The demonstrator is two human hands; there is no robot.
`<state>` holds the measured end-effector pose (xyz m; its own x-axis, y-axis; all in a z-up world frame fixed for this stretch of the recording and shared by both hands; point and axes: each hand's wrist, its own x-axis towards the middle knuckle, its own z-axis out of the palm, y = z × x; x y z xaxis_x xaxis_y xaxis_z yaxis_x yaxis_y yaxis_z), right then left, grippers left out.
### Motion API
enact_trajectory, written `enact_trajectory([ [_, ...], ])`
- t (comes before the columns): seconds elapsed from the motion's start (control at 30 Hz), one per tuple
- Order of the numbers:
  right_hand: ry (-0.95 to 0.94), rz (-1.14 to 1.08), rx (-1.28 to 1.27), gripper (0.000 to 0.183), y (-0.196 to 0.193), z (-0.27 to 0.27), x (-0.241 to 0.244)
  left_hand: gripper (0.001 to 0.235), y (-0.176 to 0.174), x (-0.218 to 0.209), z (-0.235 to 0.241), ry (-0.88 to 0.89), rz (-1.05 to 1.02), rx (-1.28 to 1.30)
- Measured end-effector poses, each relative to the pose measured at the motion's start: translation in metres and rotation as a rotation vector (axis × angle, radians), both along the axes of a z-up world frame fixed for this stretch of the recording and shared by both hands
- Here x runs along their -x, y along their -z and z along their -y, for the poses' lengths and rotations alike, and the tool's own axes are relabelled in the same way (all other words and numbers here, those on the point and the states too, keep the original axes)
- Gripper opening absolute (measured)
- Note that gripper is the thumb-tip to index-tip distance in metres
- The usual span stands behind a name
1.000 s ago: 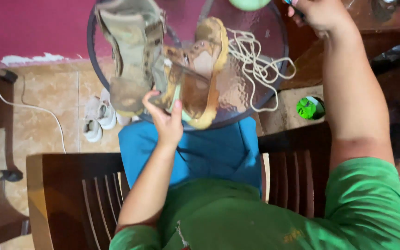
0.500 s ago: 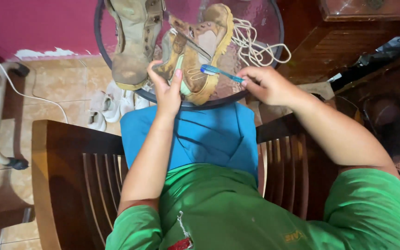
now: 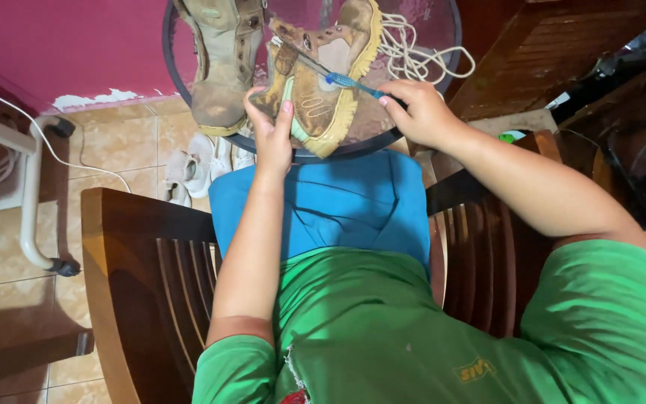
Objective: The person scrubs a brown hiking boot with a toothbrush, focusing on the toe, sides, and sole. They repeatedly dip the brush into a small bowl of liquid and continue scrubbing different areas of the boot throughout the clip.
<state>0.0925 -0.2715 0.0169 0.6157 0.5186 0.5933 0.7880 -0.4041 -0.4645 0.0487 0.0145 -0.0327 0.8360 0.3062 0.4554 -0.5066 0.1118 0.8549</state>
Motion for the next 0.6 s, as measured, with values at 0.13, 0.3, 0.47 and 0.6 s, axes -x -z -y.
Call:
enact_trajectory([
  [0.13, 0.022, 0.018, 0.008, 0.017, -0.008, -0.007, 0.007, 0.049, 0.008, -0.005, -0.002, -0.004, -0.010, 0.012],
  [0.3, 0.008, 0.169, 0.216, 0.024, 0.020, -0.011, 0.024, 0.048, 0.005, -0.001, -0.001, 0.004, 0.019, 0.055],
  [0.47, 0.076, 0.235, 0.219, 0.023, 0.010, 0.000, -0.003, 0.049, 0.006, -0.002, -0.001, 0.016, 0.017, 0.036],
  [0.6, 0.111, 0.253, 0.304, 0.025, 0.009, -0.005, 0.019, 0.051, 0.018, -0.010, -0.002, -0.003, 0.012, 0.033],
])
